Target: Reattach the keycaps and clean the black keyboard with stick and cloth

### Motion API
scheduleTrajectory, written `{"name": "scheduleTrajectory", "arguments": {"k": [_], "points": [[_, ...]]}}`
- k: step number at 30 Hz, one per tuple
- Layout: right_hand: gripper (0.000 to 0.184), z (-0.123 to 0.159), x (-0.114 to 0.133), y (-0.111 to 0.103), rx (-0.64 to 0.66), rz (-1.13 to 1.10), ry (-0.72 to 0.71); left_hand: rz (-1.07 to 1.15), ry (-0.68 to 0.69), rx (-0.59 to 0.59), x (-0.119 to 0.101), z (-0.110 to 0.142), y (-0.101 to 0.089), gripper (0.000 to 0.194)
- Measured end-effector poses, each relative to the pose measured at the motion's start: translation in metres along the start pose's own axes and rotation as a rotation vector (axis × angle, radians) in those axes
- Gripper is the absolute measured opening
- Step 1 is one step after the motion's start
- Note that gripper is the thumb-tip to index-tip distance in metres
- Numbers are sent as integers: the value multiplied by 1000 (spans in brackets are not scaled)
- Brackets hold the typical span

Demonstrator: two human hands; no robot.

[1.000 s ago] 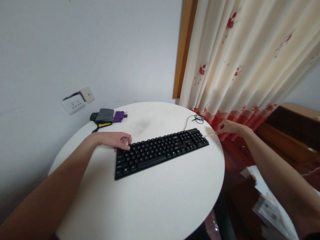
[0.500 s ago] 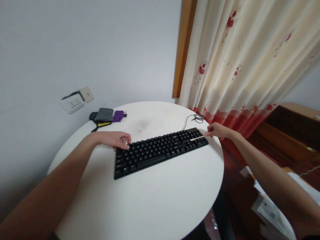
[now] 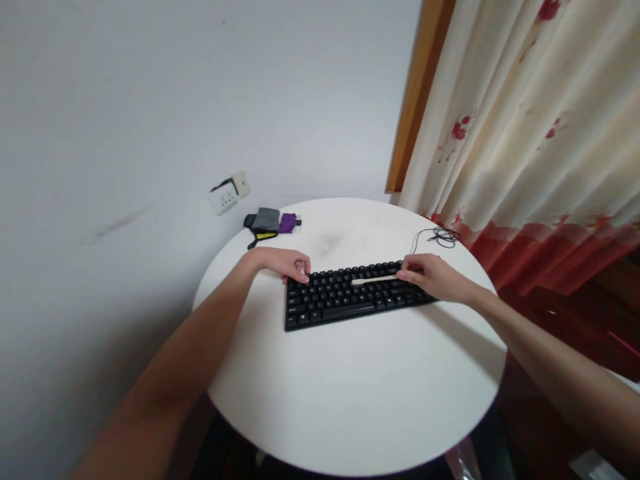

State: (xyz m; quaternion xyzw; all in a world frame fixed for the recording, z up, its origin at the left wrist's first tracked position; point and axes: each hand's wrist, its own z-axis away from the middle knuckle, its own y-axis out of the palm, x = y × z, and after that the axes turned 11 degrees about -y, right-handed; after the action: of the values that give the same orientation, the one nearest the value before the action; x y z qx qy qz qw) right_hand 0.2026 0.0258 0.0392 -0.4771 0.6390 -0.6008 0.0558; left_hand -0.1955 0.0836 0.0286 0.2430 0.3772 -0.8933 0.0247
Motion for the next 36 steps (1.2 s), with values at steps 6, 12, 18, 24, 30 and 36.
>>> {"name": "scheduleTrajectory", "arguments": {"k": [6,12,18,24,30,36], "points": [[30,-34,73,64,57,58,-107,-4,-8,-8,-1,1,2,59],[30,-56,97,101,130,177,-166,-10,0,-5,3,-2,2,60],[33,-51,94,94,170,214,-130,-25,5,-27,1,0,4,59],[34,-37,70,69,200,226,-75,-2,13,-15,-2,3,5,57],[34,-38,65,68,203,195,-82,7,40,-20,3,-1,5,58],[36,-48,79,86,194,172,-118,7,18,-15,3,-1,6,60]]}}
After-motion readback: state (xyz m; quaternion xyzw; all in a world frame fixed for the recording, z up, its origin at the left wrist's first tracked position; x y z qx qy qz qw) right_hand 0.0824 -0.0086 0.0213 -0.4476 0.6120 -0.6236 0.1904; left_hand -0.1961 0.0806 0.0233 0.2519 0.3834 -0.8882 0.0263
